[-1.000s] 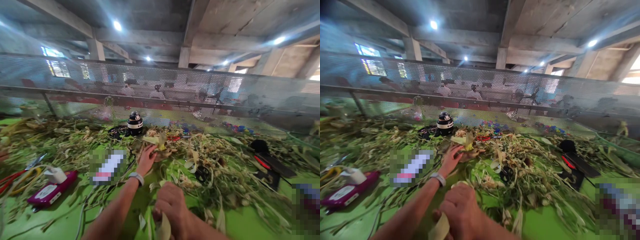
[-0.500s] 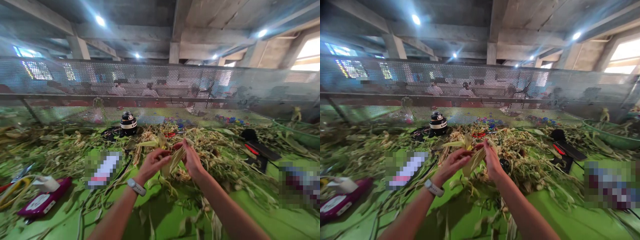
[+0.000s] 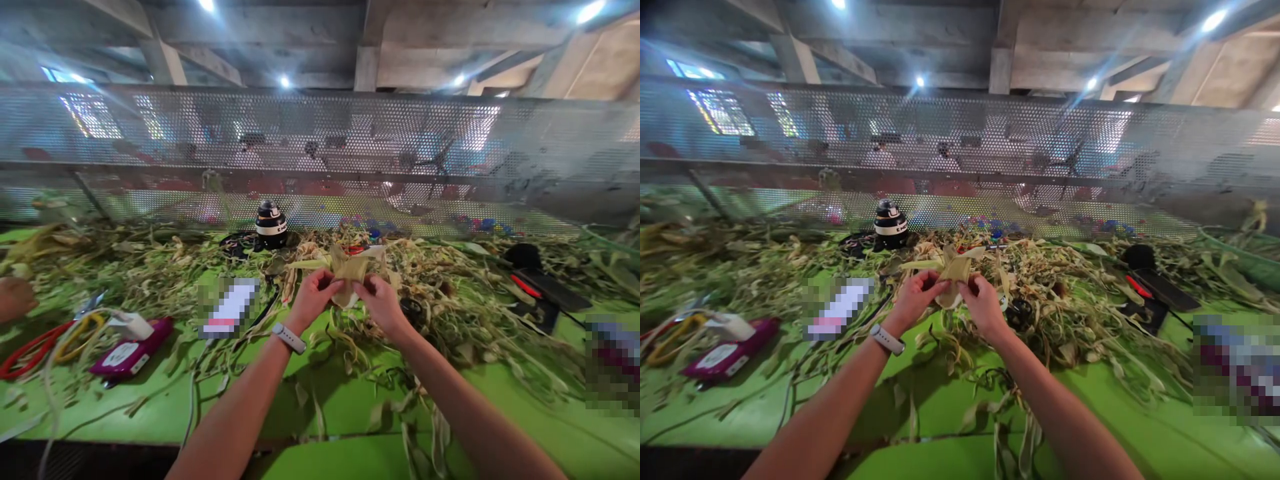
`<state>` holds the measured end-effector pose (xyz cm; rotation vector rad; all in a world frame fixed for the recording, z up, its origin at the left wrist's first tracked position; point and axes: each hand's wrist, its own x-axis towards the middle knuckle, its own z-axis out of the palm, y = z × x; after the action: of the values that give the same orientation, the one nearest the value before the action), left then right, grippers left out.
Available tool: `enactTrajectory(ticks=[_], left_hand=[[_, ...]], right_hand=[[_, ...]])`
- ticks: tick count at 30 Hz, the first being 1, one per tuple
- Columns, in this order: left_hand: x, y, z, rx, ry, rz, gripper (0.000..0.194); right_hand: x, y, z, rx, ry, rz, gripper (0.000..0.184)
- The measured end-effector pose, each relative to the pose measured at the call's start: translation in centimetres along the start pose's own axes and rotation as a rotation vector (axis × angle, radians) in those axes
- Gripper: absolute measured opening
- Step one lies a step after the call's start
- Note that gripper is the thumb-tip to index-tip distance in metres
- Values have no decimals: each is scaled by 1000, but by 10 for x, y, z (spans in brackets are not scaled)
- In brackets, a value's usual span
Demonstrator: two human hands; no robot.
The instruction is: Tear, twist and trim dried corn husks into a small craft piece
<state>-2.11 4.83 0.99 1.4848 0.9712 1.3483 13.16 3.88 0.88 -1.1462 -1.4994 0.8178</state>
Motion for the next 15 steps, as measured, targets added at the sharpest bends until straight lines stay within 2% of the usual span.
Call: enactTrajectory(ticks=[2, 7, 10, 12, 15], left_hand=[[1, -2, -1, -60, 7, -52, 26], [0, 4, -4, -97, -88, -114, 31], [3, 7, -9, -102, -11, -78, 28], [6, 6, -13, -132, 138, -36, 27], [11, 3, -18, -198, 321, -3, 28]], right_hand=[[3, 2, -2, -6, 11, 4, 19], [5, 1, -4, 29, 76, -31, 22], [4, -2, -6, -30, 62, -70, 25], [1, -4, -8, -221, -35, -105, 22], [-7, -7, -7, -622, -369, -179, 14]])
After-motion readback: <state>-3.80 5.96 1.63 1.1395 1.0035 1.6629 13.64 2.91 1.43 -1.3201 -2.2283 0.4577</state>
